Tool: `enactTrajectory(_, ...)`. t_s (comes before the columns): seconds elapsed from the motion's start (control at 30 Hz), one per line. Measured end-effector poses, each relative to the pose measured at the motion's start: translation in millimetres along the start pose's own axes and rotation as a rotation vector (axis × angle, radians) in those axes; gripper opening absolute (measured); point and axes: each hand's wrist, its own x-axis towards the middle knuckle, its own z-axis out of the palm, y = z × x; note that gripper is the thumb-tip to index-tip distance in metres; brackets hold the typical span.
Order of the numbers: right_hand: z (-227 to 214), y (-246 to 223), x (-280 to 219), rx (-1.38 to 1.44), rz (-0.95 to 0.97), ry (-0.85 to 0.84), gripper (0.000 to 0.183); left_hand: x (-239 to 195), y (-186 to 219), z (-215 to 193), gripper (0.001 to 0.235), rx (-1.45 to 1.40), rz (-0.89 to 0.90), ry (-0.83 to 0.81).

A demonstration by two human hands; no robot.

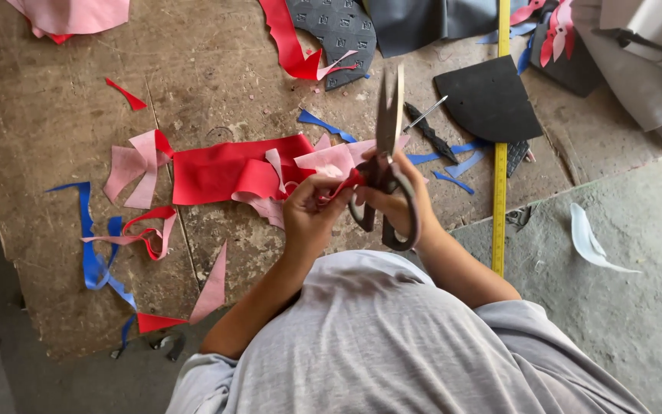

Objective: Cutting out specific shapes from pink and red fabric pieces using scissors on a workshop table.

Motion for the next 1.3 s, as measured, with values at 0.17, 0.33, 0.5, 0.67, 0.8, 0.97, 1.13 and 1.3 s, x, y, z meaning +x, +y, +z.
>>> enactTrajectory(0.17, -8.7, 4.7, 10.9, -0.026, 0.121, -0.102, 0.050, -5.7, -2.6, -0.9, 0.014, 0.032, -0.045, 0.057)
enactTrajectory(0.33, -20.4, 9.1, 18.7, -0.307, 0.207, -0.128, 0.053, -20.1, -38.4, -5.0, 0.032, 0.106, -0.153, 0.146)
enactTrajectory(0.5, -59.9, 12.2, 41.9, -0.442, 0.112, -0.019, 0.046, -26.6, -52.5, -22.3, 0.080, 0.175, -0.232, 0.112)
enactTrajectory(0.67, -160.3, -7.2, 106.5, -0.223, -0.469, 0.619, 0.016, -23.9, -105.2, -71.7, 0.067, 0.483, -0.463, 0.278)
enactTrajectory(0.8, -189.9, -8.4, 102.3, -0.543, -0.432, 0.736, 0.037, -25.7, -162.8, -94.4, 0.073, 0.878, -0.483, 0.329)
enactTrajectory(0.97, -119.5, 17.9, 55.9, -0.327, -0.315, 0.385, 0.012, 12.1, -189.6, -147.5, 0.075, 1.392, -0.102, 0.397)
enactTrajectory(1.13, -76.1, 52.4, 8.3, -0.372, -0.018, 0.132, 0.028, 54.0, -203.7, -190.8, 0.049, 1.695, -0.154, -0.103)
enactTrajectory(1.3, -87.5, 67.1, 6.3, -0.317, -0.075, 0.045, 0.035, 94.8, -225.3, -210.2, 0.017, 1.206, -0.211, 0.174)
